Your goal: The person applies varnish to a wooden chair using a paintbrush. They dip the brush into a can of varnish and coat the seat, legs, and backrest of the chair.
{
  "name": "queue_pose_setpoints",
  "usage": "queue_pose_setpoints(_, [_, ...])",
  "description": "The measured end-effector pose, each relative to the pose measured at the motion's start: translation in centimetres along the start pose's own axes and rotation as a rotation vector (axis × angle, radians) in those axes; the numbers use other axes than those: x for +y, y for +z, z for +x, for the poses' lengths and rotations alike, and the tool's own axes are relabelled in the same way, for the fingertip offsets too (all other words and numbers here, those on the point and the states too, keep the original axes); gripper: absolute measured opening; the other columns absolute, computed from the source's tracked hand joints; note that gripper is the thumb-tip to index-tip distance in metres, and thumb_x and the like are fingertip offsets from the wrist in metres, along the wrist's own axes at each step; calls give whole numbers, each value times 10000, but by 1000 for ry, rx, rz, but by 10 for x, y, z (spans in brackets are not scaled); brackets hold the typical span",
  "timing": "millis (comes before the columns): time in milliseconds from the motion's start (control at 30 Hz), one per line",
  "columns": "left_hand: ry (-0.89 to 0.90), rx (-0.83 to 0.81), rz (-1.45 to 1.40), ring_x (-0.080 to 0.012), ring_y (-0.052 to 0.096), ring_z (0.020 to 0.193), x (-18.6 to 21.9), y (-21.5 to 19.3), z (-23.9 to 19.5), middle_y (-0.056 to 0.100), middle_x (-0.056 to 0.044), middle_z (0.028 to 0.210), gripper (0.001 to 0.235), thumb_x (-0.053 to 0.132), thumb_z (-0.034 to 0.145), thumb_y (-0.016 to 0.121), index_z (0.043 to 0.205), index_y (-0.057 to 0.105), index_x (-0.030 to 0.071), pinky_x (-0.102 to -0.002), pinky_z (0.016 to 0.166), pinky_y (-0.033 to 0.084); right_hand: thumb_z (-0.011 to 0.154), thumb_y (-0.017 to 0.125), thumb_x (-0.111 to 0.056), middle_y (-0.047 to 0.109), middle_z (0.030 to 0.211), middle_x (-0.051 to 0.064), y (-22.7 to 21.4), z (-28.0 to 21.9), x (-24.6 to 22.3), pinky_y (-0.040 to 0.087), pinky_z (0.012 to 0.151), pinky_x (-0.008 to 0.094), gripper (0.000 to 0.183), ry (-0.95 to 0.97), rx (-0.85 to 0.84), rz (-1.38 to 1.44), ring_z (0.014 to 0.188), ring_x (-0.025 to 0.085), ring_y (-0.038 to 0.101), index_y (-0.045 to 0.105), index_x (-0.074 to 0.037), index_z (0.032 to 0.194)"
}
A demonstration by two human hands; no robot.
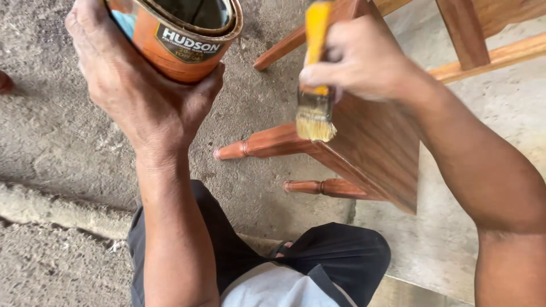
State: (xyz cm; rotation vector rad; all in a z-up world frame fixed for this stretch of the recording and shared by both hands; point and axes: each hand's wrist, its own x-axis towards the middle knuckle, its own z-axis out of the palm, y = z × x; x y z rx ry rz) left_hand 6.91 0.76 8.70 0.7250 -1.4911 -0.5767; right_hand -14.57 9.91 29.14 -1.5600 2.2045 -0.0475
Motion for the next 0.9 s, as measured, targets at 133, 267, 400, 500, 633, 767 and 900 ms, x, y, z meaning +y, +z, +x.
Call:
queue_pose_setpoints(133, [-41,-21,-33,-338,509,1304,-8,-5,5,467,-135,1379,1013,206,759,899,1545,263,134,-428,1081,443,856,792,-207,727,765,82,1,48,32,584,490,293,241,215,-145,-36,589,137,693,695,5,916])
queue_pose_setpoints(267, [-25,-19,-27,-296,498,1291,-15,-6,8,462,-98,1423,985,186,788,877,1528,227,161,-390,1108,449,879,791,-191,701,748,122,-13,65,48,587,541,315,233,89,-9,-416,609,190,698,677,11,898])
queue_pose_setpoints(400, [-66,-53,17,-296,509,1268,-20,-3,8,465,-97,1406,978,210,788,867,1528,231,162,-384,1088,462,910,772,-136,615,691,113,-4,61,30,553,528,339,220,-320,157,-932,586,218,631,600,-1,886])
queue_pose_setpoints(500, [-64,-46,10,-297,518,1244,-24,-2,10,456,-103,1378,958,221,804,866,1519,232,156,-386,1058,472,974,641,-33,527,677,53,21,39,5,505,345,336,121,-211,-130,-862,468,184,549,530,-8,935])
queue_pose_setpoints(633, [-61,-74,30,-320,518,1241,-30,-2,5,449,-118,1368,939,231,819,881,1507,249,144,-403,1048,466,1000,657,-107,547,648,69,31,1,-26,504,368,325,204,-214,-203,-751,448,182,551,530,-1,880])
queue_pose_setpoints(767, [5,-81,82,-346,483,1332,-38,-4,-4,413,-131,1466,1040,310,796,916,1535,205,130,-426,1101,431,926,709,-159,589,599,43,21,-19,-54,495,388,317,181,-248,-296,-401,441,138,574,591,-32,872])
queue_pose_setpoints(900, [-7,-91,161,-349,426,1411,-38,-7,-9,348,-141,1546,1106,353,830,925,1564,131,116,-407,1200,409,893,740,-125,627,631,18,19,-36,-54,532,380,247,147,-393,-242,-260,469,95,620,645,-13,912])
